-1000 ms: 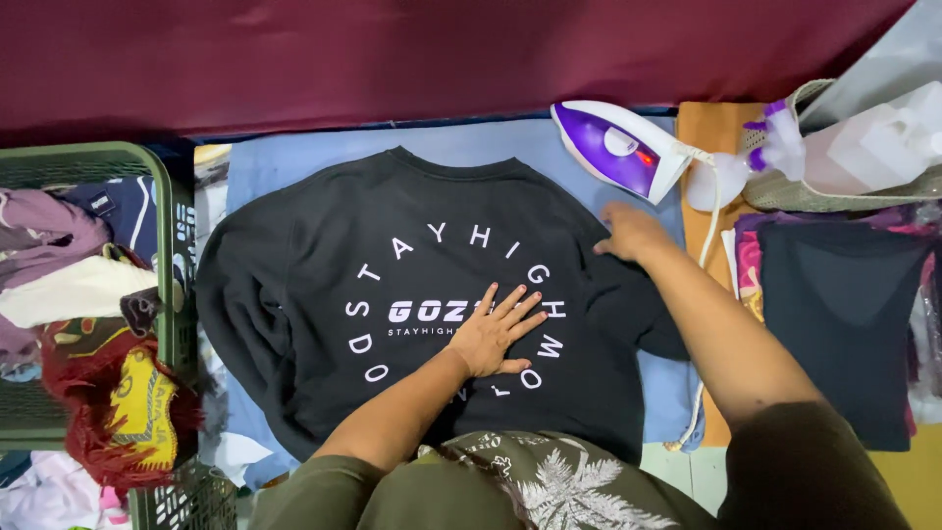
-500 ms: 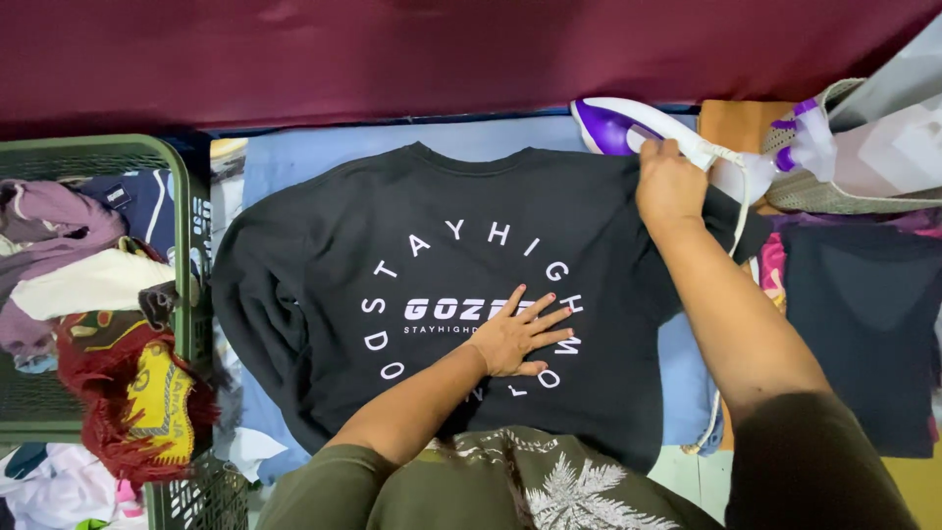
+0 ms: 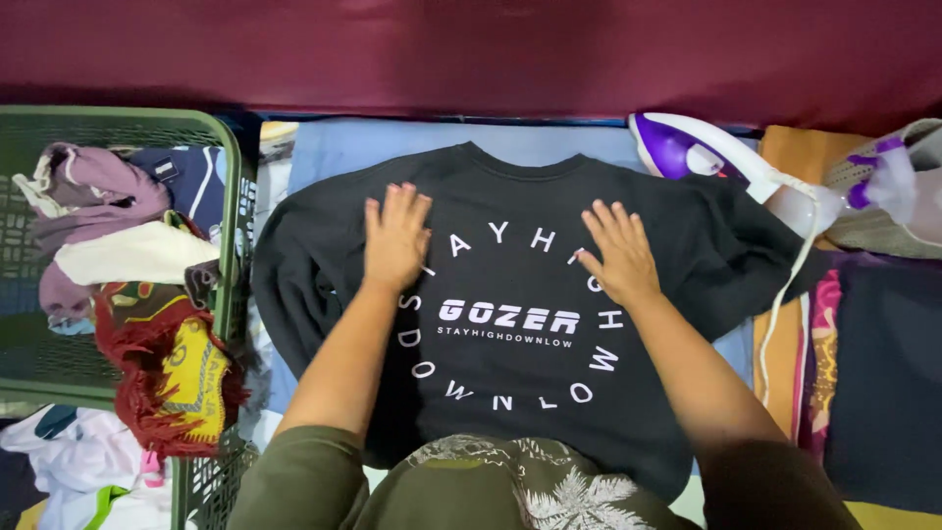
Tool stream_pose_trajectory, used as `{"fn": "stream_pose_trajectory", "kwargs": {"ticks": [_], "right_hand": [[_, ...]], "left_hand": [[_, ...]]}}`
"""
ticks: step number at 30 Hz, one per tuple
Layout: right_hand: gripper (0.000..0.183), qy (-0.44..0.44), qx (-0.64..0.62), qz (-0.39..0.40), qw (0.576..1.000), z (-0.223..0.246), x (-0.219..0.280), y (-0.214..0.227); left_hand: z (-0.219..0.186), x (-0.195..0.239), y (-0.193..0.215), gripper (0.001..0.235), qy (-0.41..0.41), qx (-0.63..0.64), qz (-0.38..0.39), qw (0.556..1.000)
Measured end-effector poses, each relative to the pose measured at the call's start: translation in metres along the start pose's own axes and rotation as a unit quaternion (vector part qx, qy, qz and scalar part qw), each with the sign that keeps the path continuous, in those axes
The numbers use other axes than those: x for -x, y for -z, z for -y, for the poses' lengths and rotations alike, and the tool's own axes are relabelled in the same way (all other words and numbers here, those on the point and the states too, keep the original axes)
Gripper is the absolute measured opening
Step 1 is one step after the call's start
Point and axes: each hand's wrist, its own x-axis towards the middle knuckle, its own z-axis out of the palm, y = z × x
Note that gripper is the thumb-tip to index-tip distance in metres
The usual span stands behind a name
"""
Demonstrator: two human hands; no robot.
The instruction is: Ironing a black sweatshirt on a flat surface using an electric iron.
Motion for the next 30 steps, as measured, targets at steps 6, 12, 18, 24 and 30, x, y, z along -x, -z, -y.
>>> {"fn": "stream_pose_trajectory", "kwargs": {"ticks": [6, 12, 18, 24, 30], "right_hand": [[0.079, -0.080, 0.033, -0.001, 0.996, 0.037, -0.032, -0.030], [0.070, -0.031, 0.059, 0.019, 0.998, 0.037, -0.042, -0.019], [0.067, 0.006, 0.159, -0.081, 0.984, -0.009, -0.076, 0.011], [0.072, -0.098, 0.206, 0.119, 0.966, -0.053, -0.101, 0.021], [0.040, -0.140, 0.106, 0.221, 0.959, -0.042, -0.110, 0.085]], "left_hand": [[0.071, -0.003, 0.036, 0.070, 0.277, 0.042, -0.076, 0.957], [0.169, -0.014, -0.076, 0.013, 0.234, -0.054, -0.013, 0.971], [0.114, -0.055, 0.049, 0.040, 0.162, 0.013, 0.118, 0.980], [0.137, -0.059, -0.020, 0.014, 0.232, -0.025, -0.106, 0.967], [-0.096, -0.054, 0.107, 0.060, -0.200, 0.120, 0.095, 0.968]]}}
